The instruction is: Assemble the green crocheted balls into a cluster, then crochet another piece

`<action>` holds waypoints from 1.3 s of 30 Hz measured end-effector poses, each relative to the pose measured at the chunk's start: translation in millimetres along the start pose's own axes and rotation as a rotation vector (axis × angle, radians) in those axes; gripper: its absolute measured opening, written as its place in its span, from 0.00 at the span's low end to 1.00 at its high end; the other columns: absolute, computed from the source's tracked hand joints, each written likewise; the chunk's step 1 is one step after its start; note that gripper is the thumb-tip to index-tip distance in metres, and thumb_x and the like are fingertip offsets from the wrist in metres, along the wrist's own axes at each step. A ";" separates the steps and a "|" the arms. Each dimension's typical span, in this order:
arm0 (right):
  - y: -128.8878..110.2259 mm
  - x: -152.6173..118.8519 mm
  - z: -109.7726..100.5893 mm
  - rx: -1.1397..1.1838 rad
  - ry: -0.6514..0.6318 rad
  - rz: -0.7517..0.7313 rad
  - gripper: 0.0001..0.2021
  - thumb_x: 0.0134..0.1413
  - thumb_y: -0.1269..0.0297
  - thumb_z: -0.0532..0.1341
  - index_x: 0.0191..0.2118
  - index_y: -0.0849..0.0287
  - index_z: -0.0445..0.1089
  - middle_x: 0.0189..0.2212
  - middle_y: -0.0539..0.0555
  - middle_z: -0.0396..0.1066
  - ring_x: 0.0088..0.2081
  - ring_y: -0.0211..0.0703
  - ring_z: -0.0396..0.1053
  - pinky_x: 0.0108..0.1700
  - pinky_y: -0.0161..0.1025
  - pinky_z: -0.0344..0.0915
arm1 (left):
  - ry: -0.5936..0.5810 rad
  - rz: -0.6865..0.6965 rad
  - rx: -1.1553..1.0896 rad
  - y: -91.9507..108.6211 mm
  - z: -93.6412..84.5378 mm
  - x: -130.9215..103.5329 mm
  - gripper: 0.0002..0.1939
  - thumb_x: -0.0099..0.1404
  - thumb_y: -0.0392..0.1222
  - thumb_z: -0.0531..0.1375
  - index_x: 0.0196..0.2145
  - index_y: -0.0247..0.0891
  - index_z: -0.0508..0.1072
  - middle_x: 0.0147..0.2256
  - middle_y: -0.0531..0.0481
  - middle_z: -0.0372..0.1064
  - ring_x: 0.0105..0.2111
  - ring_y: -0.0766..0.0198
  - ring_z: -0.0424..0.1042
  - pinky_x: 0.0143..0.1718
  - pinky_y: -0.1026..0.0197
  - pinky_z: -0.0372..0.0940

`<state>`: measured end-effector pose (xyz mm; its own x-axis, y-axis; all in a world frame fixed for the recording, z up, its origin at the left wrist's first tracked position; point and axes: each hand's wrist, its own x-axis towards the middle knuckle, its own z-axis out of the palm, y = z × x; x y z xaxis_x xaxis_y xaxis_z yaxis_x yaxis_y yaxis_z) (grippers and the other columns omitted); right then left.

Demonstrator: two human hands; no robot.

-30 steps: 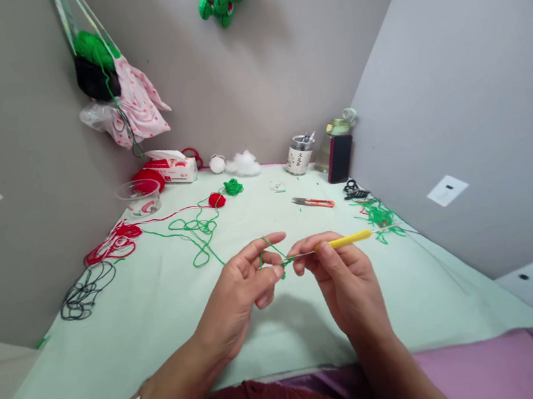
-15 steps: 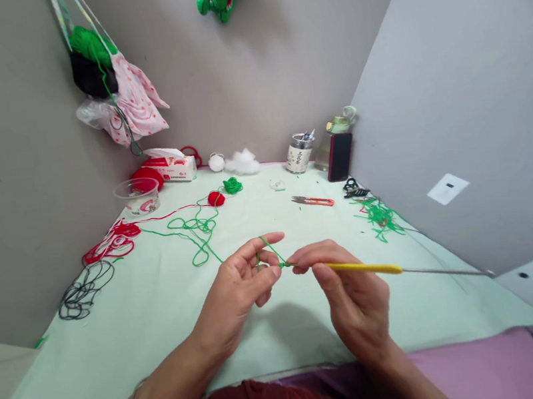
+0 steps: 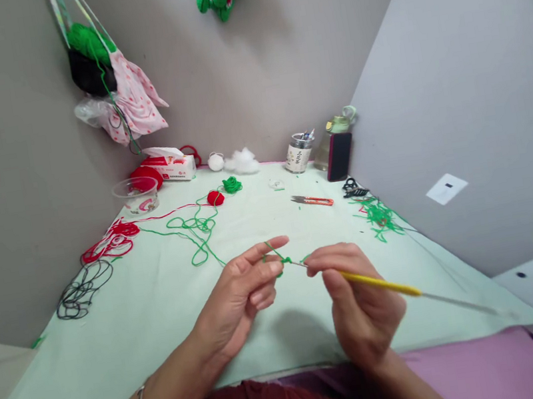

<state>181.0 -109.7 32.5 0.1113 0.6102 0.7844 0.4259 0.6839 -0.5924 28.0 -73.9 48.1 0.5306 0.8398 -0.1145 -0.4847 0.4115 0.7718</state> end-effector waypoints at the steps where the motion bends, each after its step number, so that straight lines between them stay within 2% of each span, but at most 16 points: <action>1: -1.3 3.4 -0.7 0.089 -0.001 0.066 0.12 0.63 0.74 0.56 0.41 0.53 0.75 0.31 0.53 0.72 0.34 0.44 0.70 0.35 0.43 0.68 | 0.010 0.024 0.015 1.1 0.5 -0.2 0.19 0.59 0.37 0.67 0.50 0.39 0.76 0.30 0.56 0.61 0.18 0.81 0.44 0.19 0.67 0.42; 3: -2.2 8.6 -0.3 0.203 -0.029 0.143 0.10 0.64 0.72 0.57 0.38 0.54 0.76 0.31 0.53 0.72 0.34 0.43 0.70 0.35 0.42 0.67 | 0.010 0.062 0.054 1.8 2.3 -1.0 0.19 0.59 0.37 0.67 0.50 0.41 0.76 0.32 0.55 0.62 0.18 0.81 0.46 0.19 0.67 0.42; 6: 0.7 10.4 2.6 0.245 -0.079 0.177 0.10 0.63 0.71 0.58 0.40 0.54 0.77 0.36 0.54 0.75 0.39 0.45 0.71 0.38 0.43 0.68 | -0.009 0.098 0.116 -0.3 4.6 -2.1 0.19 0.60 0.37 0.66 0.50 0.43 0.76 0.32 0.56 0.62 0.19 0.80 0.49 0.20 0.66 0.44; 10: 5.6 7.2 4.4 0.279 -0.062 0.210 0.11 0.64 0.71 0.57 0.41 0.53 0.77 0.37 0.53 0.76 0.35 0.41 0.71 0.37 0.41 0.68 | -0.009 0.119 0.195 -2.0 2.1 -2.3 0.17 0.62 0.39 0.65 0.50 0.44 0.77 0.33 0.55 0.63 0.20 0.78 0.52 0.22 0.65 0.47; 14: 4.4 7.7 3.4 0.274 -0.058 0.203 0.11 0.64 0.72 0.57 0.40 0.53 0.77 0.36 0.53 0.75 0.37 0.42 0.71 0.37 0.41 0.69 | -0.010 0.133 0.239 -1.0 -1.4 -1.5 0.15 0.66 0.44 0.62 0.50 0.41 0.77 0.29 0.55 0.65 0.20 0.76 0.52 0.25 0.64 0.49; 18: 1.5 9.1 4.4 0.245 -0.071 0.165 0.11 0.63 0.73 0.58 0.40 0.53 0.77 0.36 0.53 0.76 0.38 0.43 0.72 0.38 0.41 0.69 | 0.034 0.150 0.231 -3.6 -1.3 0.8 0.16 0.62 0.43 0.66 0.48 0.41 0.78 0.31 0.55 0.64 0.19 0.79 0.52 0.23 0.66 0.48; 20: 2.9 5.8 6.3 0.183 -0.079 0.125 0.12 0.63 0.74 0.58 0.42 0.52 0.76 0.36 0.53 0.75 0.39 0.43 0.72 0.38 0.41 0.70 | 0.067 0.170 0.197 -6.4 0.5 1.4 0.18 0.60 0.41 0.68 0.49 0.42 0.77 0.33 0.55 0.64 0.19 0.80 0.53 0.22 0.67 0.47; 22: 6.5 -0.2 8.5 0.024 -0.076 0.029 0.14 0.62 0.76 0.58 0.46 0.50 0.76 0.38 0.54 0.74 0.40 0.43 0.73 0.39 0.42 0.70 | 0.090 0.174 0.142 -9.3 3.1 1.0 0.21 0.59 0.40 0.68 0.51 0.42 0.75 0.33 0.55 0.64 0.19 0.80 0.53 0.21 0.68 0.46; 24: 10.6 -6.5 9.8 -0.169 -0.058 -0.129 0.18 0.59 0.77 0.60 0.49 0.48 0.75 0.42 0.54 0.73 0.41 0.43 0.72 0.41 0.42 0.71 | 0.084 0.122 0.071 -11.3 5.2 0.0 0.23 0.60 0.39 0.68 0.53 0.40 0.74 0.29 0.57 0.61 0.18 0.80 0.50 0.20 0.69 0.46; 26: 12.5 -9.3 8.7 -0.246 -0.037 -0.217 0.20 0.58 0.79 0.61 0.50 0.48 0.75 0.44 0.54 0.72 0.41 0.43 0.72 0.41 0.41 0.70 | 0.044 0.028 -0.001 -11.3 5.6 -0.9 0.23 0.61 0.39 0.67 0.53 0.38 0.74 0.26 0.59 0.57 0.18 0.81 0.46 0.19 0.70 0.44; 27: 12.3 -8.8 7.3 -0.216 -0.028 -0.196 0.19 0.58 0.79 0.61 0.49 0.50 0.75 0.42 0.54 0.73 0.41 0.42 0.72 0.40 0.41 0.70 | 0.023 -0.010 -0.033 -10.4 5.0 -1.2 0.22 0.61 0.39 0.67 0.53 0.37 0.74 0.25 0.59 0.56 0.17 0.81 0.45 0.19 0.71 0.43; 29: 9.6 -4.7 3.8 -0.062 0.012 -0.060 0.15 0.60 0.78 0.59 0.45 0.53 0.76 0.37 0.53 0.73 0.38 0.42 0.72 0.37 0.40 0.69 | -0.002 -0.032 -0.078 -7.5 3.1 -1.4 0.20 0.61 0.36 0.66 0.52 0.36 0.75 0.26 0.59 0.56 0.17 0.82 0.42 0.18 0.71 0.41; 31: 6.1 1.0 1.1 0.140 0.062 0.097 0.11 0.63 0.75 0.57 0.42 0.54 0.76 0.32 0.52 0.72 0.33 0.40 0.69 0.34 0.39 0.66 | 0.004 -0.001 -0.092 -4.2 1.8 -1.5 0.18 0.62 0.35 0.65 0.50 0.35 0.76 0.26 0.59 0.57 0.17 0.83 0.41 0.18 0.71 0.41; 33: 3.9 5.2 0.9 0.304 0.052 0.210 0.10 0.65 0.72 0.56 0.39 0.55 0.76 0.31 0.51 0.71 0.30 0.38 0.67 0.32 0.39 0.65 | 0.004 0.026 -0.068 -2.2 2.4 -1.9 0.18 0.62 0.35 0.65 0.51 0.37 0.76 0.27 0.58 0.58 0.16 0.83 0.43 0.18 0.71 0.41; 36: 5.3 6.3 3.7 0.357 -0.047 0.259 0.09 0.64 0.70 0.58 0.39 0.55 0.77 0.34 0.52 0.73 0.34 0.39 0.68 0.37 0.39 0.66 | -0.003 0.041 0.001 -2.5 5.6 -2.3 0.22 0.61 0.35 0.66 0.53 0.42 0.74 0.30 0.57 0.63 0.16 0.83 0.47 0.18 0.70 0.42; 39: 10.2 4.3 5.0 0.386 -0.058 0.313 0.08 0.64 0.69 0.59 0.41 0.54 0.77 0.36 0.53 0.74 0.34 0.38 0.68 0.38 0.39 0.65 | 0.014 0.056 0.052 -3.8 6.7 -1.7 0.22 0.61 0.36 0.66 0.54 0.43 0.73 0.33 0.55 0.64 0.16 0.83 0.49 0.19 0.69 0.43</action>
<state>181.4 -98.1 28.9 0.1256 0.8235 0.5533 0.0156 0.5560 -0.8310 33.6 -79.3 49.5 0.4934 0.8663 -0.0785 -0.4765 0.3447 0.8088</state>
